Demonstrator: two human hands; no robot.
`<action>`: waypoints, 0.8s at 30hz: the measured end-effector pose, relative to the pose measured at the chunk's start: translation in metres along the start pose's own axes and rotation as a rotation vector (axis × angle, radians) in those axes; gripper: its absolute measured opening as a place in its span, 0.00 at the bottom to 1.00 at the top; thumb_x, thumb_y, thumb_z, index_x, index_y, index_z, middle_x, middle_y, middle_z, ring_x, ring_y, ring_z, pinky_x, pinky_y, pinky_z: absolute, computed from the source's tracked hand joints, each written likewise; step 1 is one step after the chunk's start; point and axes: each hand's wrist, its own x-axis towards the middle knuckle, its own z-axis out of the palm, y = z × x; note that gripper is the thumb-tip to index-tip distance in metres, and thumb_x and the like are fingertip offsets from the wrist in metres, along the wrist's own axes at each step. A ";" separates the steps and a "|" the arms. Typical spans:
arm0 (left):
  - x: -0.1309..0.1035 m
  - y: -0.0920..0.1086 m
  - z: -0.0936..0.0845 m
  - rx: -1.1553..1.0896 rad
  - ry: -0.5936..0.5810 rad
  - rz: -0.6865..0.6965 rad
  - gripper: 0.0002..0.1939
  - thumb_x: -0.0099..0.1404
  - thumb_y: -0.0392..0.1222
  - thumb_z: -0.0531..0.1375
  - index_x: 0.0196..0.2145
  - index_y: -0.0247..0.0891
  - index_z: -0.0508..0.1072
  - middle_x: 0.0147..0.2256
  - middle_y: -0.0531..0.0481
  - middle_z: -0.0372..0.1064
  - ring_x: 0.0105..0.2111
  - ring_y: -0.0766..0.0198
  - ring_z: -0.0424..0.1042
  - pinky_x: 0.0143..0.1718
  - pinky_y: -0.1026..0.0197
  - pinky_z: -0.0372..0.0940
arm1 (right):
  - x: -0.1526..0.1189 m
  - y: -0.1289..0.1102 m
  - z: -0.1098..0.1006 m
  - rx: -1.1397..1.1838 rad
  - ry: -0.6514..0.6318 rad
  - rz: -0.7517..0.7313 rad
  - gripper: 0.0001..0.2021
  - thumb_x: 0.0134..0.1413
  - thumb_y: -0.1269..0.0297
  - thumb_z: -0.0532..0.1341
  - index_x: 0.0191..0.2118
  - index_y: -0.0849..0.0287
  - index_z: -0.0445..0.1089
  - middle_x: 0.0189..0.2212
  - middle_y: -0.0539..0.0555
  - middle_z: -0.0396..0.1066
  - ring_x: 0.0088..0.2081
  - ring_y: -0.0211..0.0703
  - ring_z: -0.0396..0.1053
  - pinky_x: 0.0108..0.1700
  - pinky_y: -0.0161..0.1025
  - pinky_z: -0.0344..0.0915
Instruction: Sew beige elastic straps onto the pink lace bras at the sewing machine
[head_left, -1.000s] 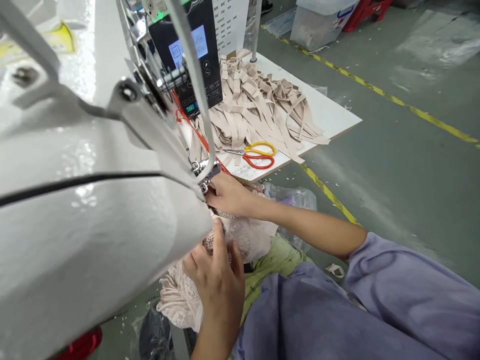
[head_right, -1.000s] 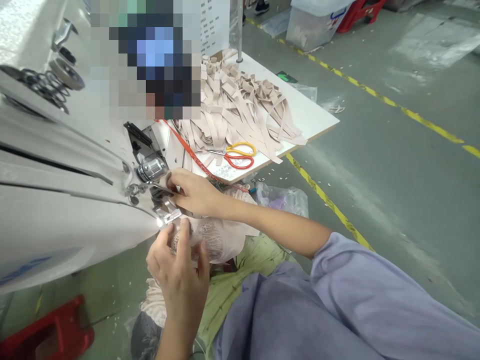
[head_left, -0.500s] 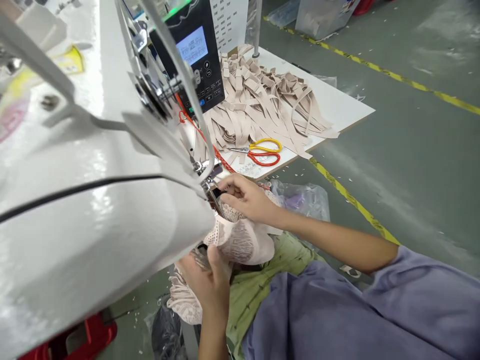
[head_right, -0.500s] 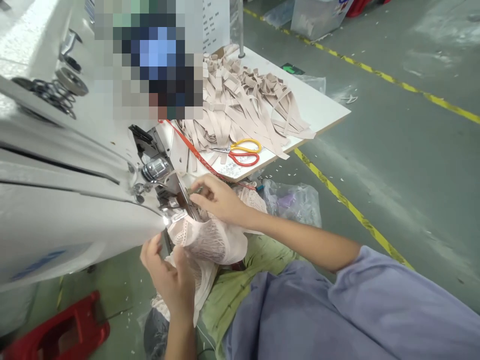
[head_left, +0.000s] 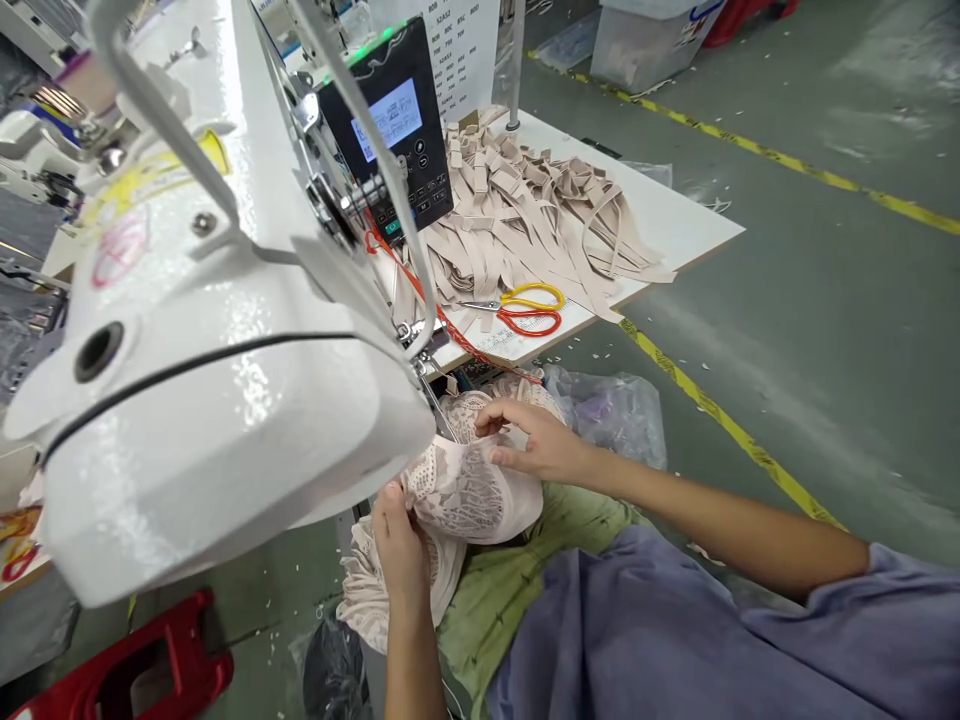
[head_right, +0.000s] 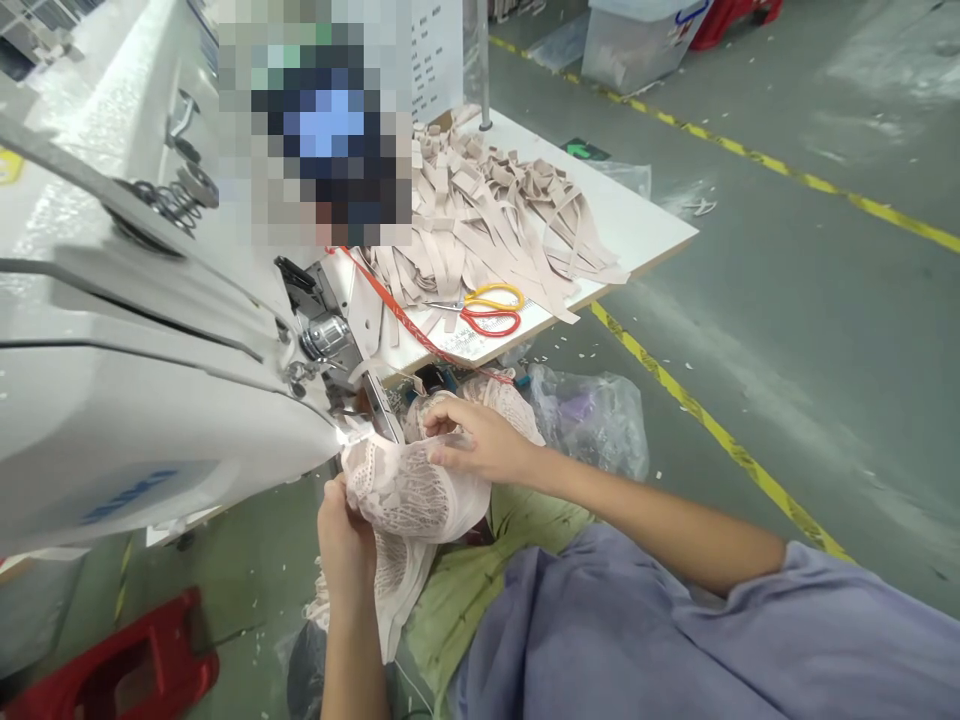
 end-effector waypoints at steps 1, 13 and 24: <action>-0.002 0.002 -0.001 -0.028 -0.018 -0.009 0.25 0.66 0.65 0.54 0.31 0.39 0.73 0.30 0.48 0.72 0.33 0.59 0.70 0.35 0.60 0.66 | -0.001 0.000 0.000 -0.011 -0.008 0.010 0.26 0.57 0.37 0.58 0.44 0.59 0.67 0.39 0.57 0.71 0.38 0.44 0.70 0.43 0.41 0.68; -0.009 0.008 -0.004 -0.125 -0.066 -0.001 0.20 0.65 0.60 0.58 0.32 0.39 0.75 0.28 0.51 0.67 0.31 0.62 0.65 0.34 0.63 0.62 | -0.015 0.016 -0.002 -0.113 -0.010 0.045 0.29 0.59 0.36 0.54 0.47 0.60 0.70 0.42 0.60 0.75 0.43 0.49 0.73 0.45 0.44 0.68; -0.003 0.017 -0.010 -0.165 -0.140 -0.095 0.23 0.60 0.64 0.62 0.35 0.40 0.77 0.31 0.50 0.70 0.30 0.63 0.66 0.32 0.64 0.63 | -0.034 0.027 -0.029 -0.250 -0.051 -0.055 0.21 0.68 0.50 0.49 0.36 0.60 0.71 0.31 0.56 0.74 0.32 0.40 0.69 0.37 0.36 0.62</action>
